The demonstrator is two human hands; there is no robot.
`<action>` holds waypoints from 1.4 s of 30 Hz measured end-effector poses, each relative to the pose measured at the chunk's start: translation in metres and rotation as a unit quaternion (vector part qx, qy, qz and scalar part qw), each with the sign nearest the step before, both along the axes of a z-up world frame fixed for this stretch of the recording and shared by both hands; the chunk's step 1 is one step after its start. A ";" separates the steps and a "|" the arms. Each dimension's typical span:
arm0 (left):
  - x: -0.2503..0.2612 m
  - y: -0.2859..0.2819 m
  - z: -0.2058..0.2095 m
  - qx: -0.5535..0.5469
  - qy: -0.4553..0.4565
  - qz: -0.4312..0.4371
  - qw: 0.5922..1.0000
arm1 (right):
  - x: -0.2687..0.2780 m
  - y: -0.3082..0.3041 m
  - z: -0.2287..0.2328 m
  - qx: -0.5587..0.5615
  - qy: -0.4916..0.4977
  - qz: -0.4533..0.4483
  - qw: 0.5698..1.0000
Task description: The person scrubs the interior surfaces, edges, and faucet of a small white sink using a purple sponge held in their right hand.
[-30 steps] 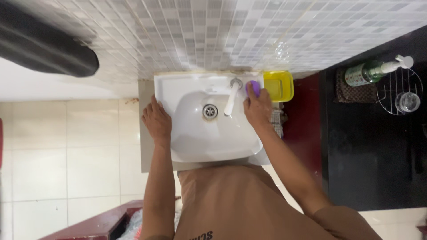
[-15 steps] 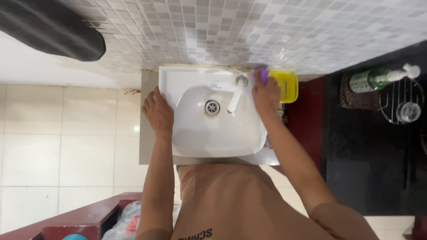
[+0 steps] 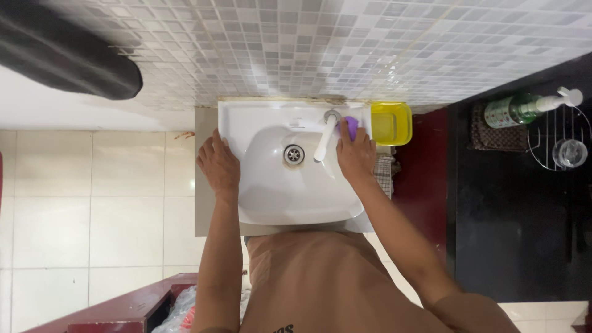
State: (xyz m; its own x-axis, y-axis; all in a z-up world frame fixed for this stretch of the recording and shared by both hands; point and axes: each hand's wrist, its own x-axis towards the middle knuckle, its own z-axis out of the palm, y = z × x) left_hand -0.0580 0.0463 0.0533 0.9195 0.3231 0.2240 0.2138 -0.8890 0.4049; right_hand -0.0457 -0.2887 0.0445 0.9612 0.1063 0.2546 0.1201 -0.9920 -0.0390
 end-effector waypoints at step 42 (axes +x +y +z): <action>-0.001 0.001 -0.009 0.003 0.028 -0.001 1.000 | -0.061 -0.008 0.005 0.019 0.025 0.059 0.998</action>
State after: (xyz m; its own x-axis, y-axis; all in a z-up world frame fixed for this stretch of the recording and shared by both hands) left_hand -0.0586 0.0469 0.0439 0.9313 0.3196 0.1746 0.2336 -0.8921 0.3868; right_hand -0.1069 -0.2967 0.0497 0.9541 0.2111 0.2124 0.2332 -0.9688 -0.0845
